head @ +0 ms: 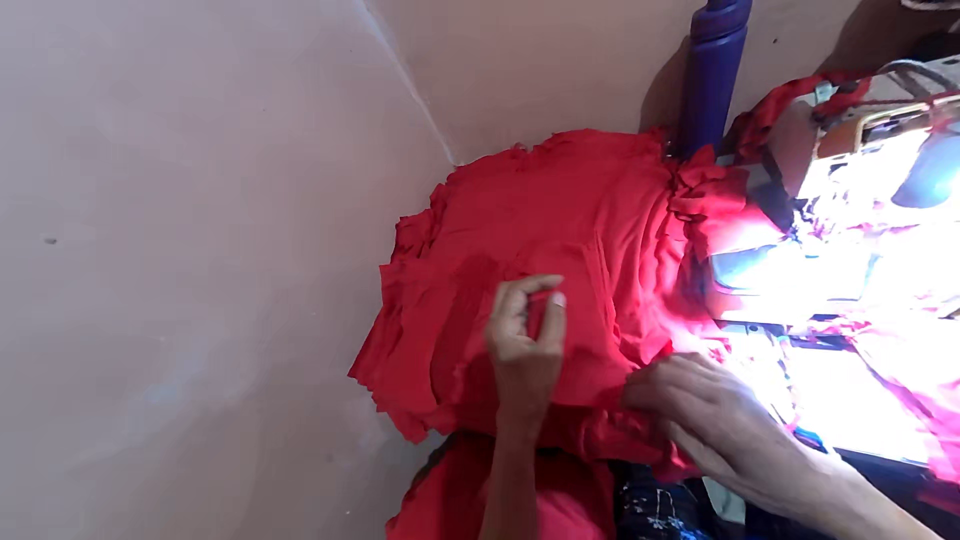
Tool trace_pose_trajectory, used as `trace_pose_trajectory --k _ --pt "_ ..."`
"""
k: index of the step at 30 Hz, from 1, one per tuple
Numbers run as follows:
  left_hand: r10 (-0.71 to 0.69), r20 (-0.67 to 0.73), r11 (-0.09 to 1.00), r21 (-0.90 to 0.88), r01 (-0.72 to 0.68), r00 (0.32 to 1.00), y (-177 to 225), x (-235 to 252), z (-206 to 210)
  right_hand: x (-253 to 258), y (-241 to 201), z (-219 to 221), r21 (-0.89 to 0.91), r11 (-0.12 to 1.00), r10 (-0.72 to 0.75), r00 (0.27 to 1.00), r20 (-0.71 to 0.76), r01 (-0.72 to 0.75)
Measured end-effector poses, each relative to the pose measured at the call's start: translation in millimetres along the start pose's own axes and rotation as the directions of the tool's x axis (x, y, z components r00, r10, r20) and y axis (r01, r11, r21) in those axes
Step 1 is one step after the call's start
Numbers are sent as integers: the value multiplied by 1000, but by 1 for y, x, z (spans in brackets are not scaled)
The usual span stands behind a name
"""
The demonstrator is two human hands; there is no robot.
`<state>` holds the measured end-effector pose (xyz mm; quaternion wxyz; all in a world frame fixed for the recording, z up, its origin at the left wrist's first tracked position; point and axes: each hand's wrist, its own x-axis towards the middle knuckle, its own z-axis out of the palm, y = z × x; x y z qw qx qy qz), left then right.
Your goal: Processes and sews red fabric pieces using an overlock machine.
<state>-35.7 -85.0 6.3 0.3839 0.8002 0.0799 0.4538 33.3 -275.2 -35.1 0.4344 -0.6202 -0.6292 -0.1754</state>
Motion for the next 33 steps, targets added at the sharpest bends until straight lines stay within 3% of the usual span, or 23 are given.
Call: trace_pose_trajectory --k 3,7,14,21,24,27,29,33 --pt "23 161 982 -190 8 987 18 -11 15 15 2 -12 120 982 161 978 -136 -145" --pt "-30 293 895 -417 156 956 23 -19 26 16 2 -21 349 879 418 877 -235 -326" --pt "-44 371 881 -423 211 928 34 -25 33 8 3 -28 421 787 562 806 -187 -451" --pt "18 448 879 -434 199 894 42 -30 34 2 7 -33 500 728 620 761 -191 -469" --pt "9 492 861 -446 243 870 43 -29 38 -3 7 -38 531 694 628 770 -115 -487" --pt "51 557 861 -446 246 829 42 -22 38 -10 9 -48 589 614 605 793 77 -525" --pt "71 543 889 -414 194 836 42 -19 37 -17 9 -54 599 554 600 776 195 -578" --pt "81 513 902 -403 156 855 41 -16 38 -35 9 -53 622 509 623 753 211 -596"
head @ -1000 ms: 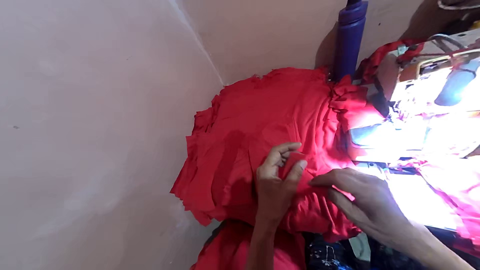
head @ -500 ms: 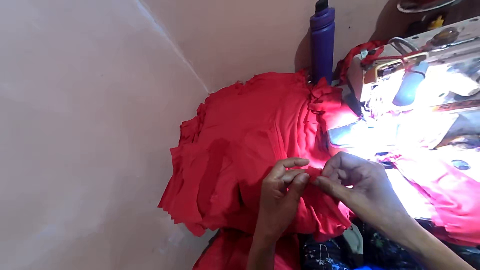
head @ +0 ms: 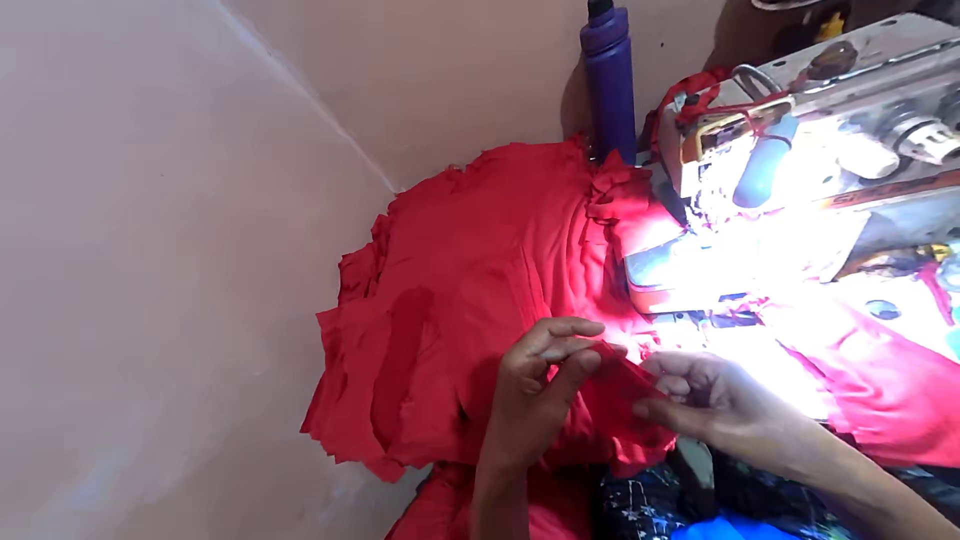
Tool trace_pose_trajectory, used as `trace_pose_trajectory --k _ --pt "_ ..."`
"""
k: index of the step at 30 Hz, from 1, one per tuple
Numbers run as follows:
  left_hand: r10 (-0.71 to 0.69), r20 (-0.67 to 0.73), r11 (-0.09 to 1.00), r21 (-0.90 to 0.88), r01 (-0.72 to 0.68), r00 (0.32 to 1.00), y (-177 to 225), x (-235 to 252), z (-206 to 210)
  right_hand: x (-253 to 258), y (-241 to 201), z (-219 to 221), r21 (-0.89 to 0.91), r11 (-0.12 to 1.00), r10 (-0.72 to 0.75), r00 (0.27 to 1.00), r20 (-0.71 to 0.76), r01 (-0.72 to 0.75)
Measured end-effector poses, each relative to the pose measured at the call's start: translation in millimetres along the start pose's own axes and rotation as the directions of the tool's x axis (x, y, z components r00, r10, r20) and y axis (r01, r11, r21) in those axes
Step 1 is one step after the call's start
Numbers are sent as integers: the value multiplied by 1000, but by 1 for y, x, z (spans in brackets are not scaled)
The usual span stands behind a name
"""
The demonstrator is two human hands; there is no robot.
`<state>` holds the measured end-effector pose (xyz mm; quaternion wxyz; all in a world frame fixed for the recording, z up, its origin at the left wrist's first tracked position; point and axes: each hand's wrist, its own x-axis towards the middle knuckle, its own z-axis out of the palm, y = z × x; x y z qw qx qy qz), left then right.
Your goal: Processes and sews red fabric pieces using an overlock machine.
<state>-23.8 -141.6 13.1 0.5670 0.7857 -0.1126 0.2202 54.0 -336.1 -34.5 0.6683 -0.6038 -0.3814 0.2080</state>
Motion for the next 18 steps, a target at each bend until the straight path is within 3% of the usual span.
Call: trace_pose_trajectory --k 5,8,11,13,15,18 --pt "27 -84 998 57 -22 996 -10 5 14 -12 1 -2 -56 998 -6 991 -132 -2" --pt "171 -135 961 243 -135 976 -17 20 24 -13 7 -5 -136 987 -113 968 -224 84" --pt "289 -101 899 370 -234 952 -29 50 37 -8 20 -15 -342 930 -258 902 -346 134" --pt "290 -63 912 320 -256 955 -46 73 48 -4 29 -24 -385 917 -275 858 -433 100" --pt "258 -53 931 279 -234 965 -65 94 62 1 38 -33 -317 948 -192 819 -541 13" --pt "192 -44 888 434 -155 980 -92 112 86 6 54 -44 -307 941 -90 770 -632 -142"
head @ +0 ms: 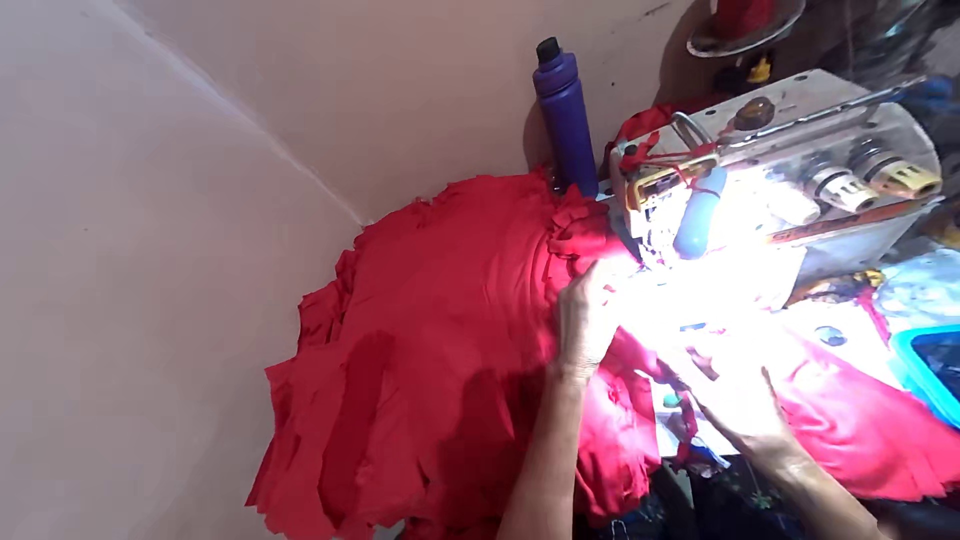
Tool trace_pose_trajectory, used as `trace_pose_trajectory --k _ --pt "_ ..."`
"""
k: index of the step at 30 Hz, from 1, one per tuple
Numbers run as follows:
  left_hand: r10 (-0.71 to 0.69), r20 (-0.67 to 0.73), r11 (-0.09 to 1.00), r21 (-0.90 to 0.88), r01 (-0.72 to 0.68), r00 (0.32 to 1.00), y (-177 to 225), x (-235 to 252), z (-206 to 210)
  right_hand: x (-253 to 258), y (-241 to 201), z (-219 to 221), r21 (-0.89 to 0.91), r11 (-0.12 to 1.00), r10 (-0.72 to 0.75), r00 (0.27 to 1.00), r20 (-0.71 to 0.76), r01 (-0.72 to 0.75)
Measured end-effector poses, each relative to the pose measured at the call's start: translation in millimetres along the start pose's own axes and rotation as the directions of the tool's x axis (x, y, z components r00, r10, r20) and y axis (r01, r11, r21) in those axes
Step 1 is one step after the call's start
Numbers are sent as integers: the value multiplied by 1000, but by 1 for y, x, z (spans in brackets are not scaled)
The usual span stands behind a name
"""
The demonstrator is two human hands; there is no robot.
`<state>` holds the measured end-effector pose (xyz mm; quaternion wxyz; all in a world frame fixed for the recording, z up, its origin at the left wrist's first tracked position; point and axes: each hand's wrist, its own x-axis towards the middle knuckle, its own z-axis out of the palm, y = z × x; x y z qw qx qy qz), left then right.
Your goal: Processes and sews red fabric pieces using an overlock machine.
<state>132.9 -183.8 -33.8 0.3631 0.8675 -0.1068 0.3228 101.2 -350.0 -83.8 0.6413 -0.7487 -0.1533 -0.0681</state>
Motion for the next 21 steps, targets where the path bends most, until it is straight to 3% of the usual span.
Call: trace_pose_trajectory --k 3,5,11,15,21 --pt "-37 -6 976 215 38 999 7 3 17 0 11 -1 -49 998 35 999 -19 -36" --pt "9 -46 933 359 8 999 17 -1 21 -4 12 -2 -25 1000 7 999 -39 -8" --pt "136 -108 829 556 -54 985 43 -50 39 -30 11 -5 8 995 -99 986 -137 101" --pt "59 -118 844 536 14 991 45 -54 46 -21 9 -7 -23 993 -116 971 -210 114" --pt "-65 -123 883 455 115 990 46 -39 47 -1 2 -2 125 989 -51 975 -216 79"
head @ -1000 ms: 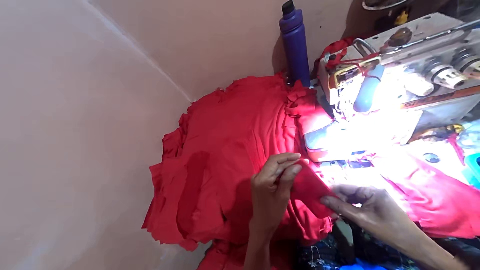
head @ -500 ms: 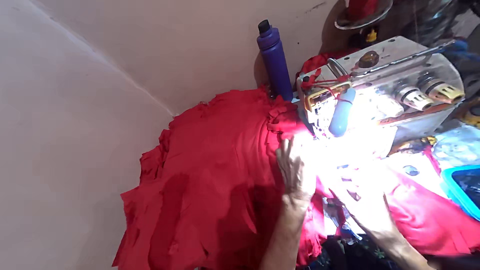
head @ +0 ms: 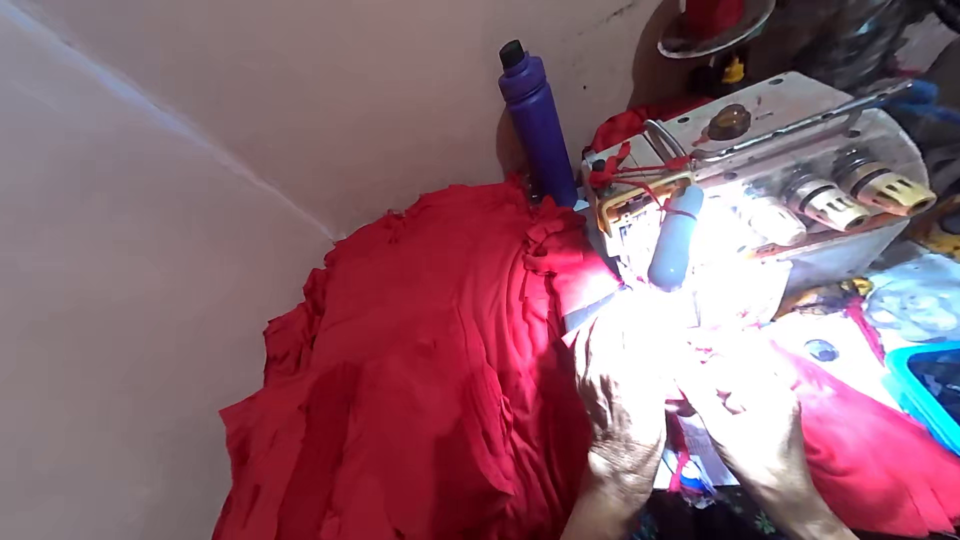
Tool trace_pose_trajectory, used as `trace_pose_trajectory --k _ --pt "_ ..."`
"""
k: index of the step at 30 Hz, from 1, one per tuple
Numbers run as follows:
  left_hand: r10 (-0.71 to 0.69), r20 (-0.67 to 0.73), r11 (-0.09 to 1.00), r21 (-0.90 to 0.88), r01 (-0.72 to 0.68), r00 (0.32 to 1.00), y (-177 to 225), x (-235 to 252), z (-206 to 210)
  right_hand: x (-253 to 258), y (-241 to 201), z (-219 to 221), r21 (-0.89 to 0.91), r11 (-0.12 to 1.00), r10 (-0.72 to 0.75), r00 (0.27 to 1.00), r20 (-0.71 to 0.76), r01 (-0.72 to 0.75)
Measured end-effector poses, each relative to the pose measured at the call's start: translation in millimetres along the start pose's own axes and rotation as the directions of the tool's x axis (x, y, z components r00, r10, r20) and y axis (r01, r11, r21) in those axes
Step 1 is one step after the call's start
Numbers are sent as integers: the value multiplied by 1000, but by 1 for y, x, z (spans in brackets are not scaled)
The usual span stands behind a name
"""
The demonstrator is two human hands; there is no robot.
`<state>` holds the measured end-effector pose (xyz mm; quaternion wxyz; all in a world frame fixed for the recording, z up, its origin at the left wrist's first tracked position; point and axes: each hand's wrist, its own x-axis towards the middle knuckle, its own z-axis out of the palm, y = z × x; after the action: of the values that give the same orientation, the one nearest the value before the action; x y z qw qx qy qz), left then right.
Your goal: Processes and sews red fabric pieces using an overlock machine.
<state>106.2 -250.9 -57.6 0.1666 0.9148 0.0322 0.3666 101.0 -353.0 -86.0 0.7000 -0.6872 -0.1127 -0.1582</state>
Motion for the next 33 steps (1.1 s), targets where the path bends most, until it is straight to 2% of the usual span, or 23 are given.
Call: trace_pose_trajectory --k 2,4,6,8,10,12,13,15,17,19,20,23,27,29,32,33 --pt "-28 74 999 -26 30 997 -3 9 -2 8 3 2 -25 999 -41 999 6 42" --pt "-67 232 996 -47 80 970 -8 22 -7 19 6 4 -101 990 -100 995 18 102" --pt "-108 364 987 -75 145 925 -15 39 -9 29 6 5 -228 965 -125 992 20 126" --pt "-193 498 967 -52 251 846 -17 55 -15 35 -4 7 -300 949 -91 996 22 93" --pt "-237 505 957 -24 288 830 -23 70 -16 39 -8 8 -330 942 -49 998 40 59" --pt "-249 541 963 48 266 803 -43 86 -5 40 -3 8 -346 932 -83 992 90 109" --pt "-206 535 975 37 221 820 -55 96 5 39 -2 7 -349 928 -99 989 107 130" --pt "-25 435 992 -104 78 900 -89 117 36 33 -3 5 -361 922 -98 986 134 140" --pt "40 498 940 -312 136 866 -108 133 39 23 -3 1 -352 925 -96 984 152 144" --pt "20 546 873 -418 251 838 -105 134 10 11 -4 -2 -272 948 -108 972 207 163" --pt "0 530 866 -425 265 848 -101 129 -11 5 -5 -2 -228 956 -126 960 251 185" --pt "-20 400 894 -404 196 916 -97 98 -80 -9 -5 -2 -109 961 -190 896 402 253" --pt "-76 297 953 -258 157 952 -135 80 -160 -27 -18 11 -45 981 -135 836 533 187" --pt "-121 324 959 -207 195 938 -164 85 -179 -31 -28 22 -31 988 -105 795 597 154" --pt "-206 484 930 -173 324 850 -192 76 -185 -35 -40 42 -15 985 -114 722 683 170" --pt "-213 495 923 -180 339 842 -196 66 -184 -37 -45 49 -18 980 -129 704 698 197"
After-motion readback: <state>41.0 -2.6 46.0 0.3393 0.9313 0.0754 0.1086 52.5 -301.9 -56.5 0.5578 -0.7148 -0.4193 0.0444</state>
